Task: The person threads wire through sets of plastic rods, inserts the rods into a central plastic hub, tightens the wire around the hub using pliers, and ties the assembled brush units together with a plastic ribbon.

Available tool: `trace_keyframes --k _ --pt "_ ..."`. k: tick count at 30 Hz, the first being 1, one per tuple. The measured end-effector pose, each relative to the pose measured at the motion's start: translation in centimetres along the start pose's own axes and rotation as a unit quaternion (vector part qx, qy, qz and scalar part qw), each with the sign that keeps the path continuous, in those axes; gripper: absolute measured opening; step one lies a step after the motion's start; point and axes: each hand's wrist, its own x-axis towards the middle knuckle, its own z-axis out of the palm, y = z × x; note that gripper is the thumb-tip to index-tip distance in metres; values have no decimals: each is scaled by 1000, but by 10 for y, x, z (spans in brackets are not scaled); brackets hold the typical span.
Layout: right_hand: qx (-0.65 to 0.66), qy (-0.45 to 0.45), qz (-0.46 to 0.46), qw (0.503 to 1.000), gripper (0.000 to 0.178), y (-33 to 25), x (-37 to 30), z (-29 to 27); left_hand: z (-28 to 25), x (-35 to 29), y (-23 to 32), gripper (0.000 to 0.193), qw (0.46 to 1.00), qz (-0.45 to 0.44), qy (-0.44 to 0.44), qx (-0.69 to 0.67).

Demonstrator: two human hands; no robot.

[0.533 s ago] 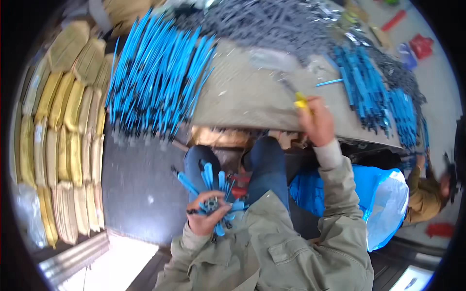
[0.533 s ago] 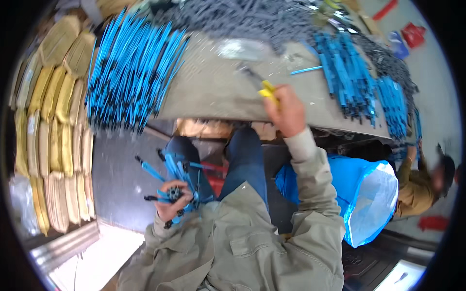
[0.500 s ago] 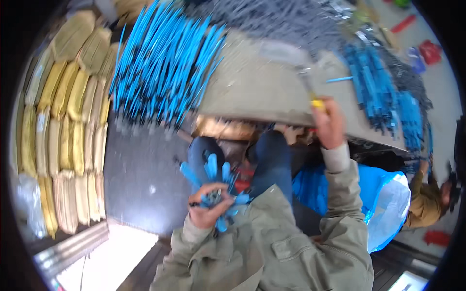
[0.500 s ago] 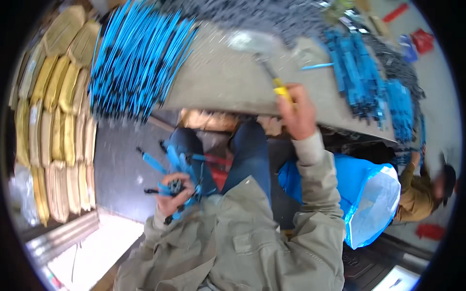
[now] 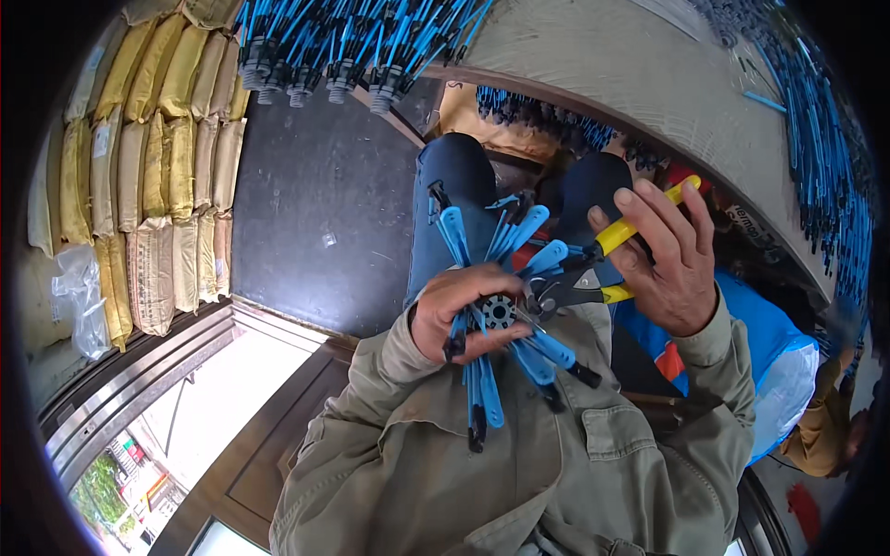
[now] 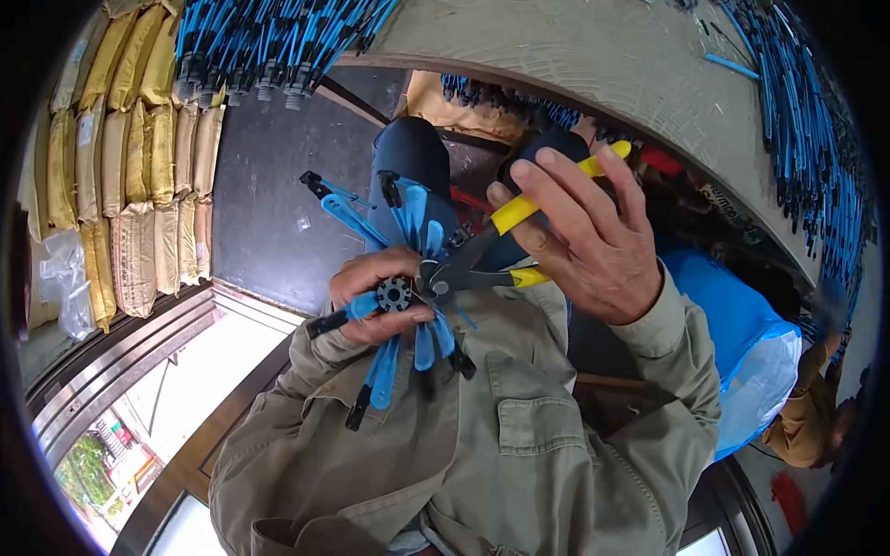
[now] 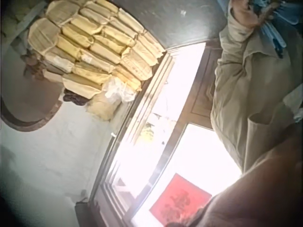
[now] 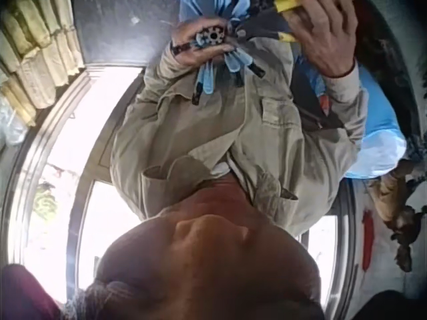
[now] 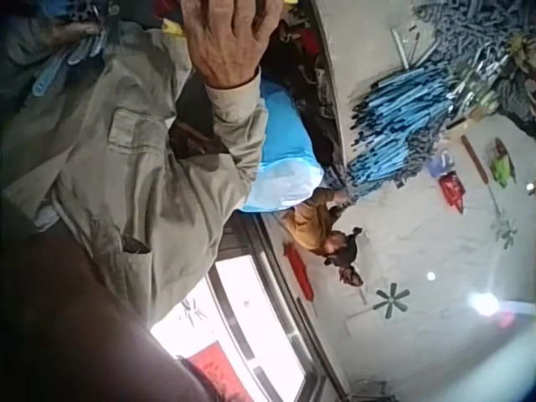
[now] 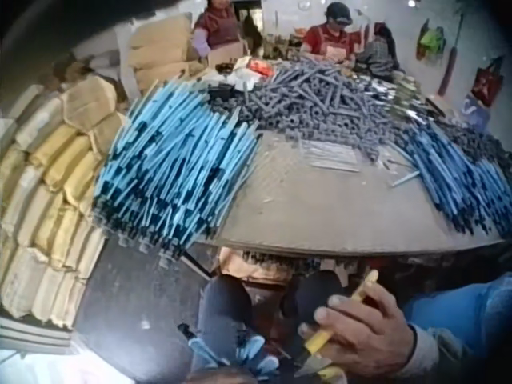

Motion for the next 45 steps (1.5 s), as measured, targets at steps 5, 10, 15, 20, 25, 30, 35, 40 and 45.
trace_keyframes --k 5,10,15,20,25,30,35,40,45 --pt "-67 43 -58 995 17 -1 9 -2 1 -5 4 36 999 -9 -28 42" --pt "-52 35 -151 987 15 13 23 -12 0 -1 6 29 997 4 -56 45" --pt "-49 56 -223 972 20 32 26 -7 3 5 6 21 994 45 -88 52" --pt "-34 50 -313 948 11 46 37 -1 3 5 6 19 991 54 -114 47" --pt "29 57 -327 943 21 47 38 9 4 6 8 17 990 55 -120 51" --pt "7 71 -316 946 17 47 45 13 -1 4 7 15 990 58 -106 68" --pt "-87 183 -196 959 28 12 30 20 -3 -3 3 14 996 27 -54 66" --pt "-250 195 -101 943 43 -7 10 13 -5 4 4 20 997 7 -30 70" --pt "-208 155 -9 966 43 -30 -9 25 -8 5 6 29 996 -18 -36 81"
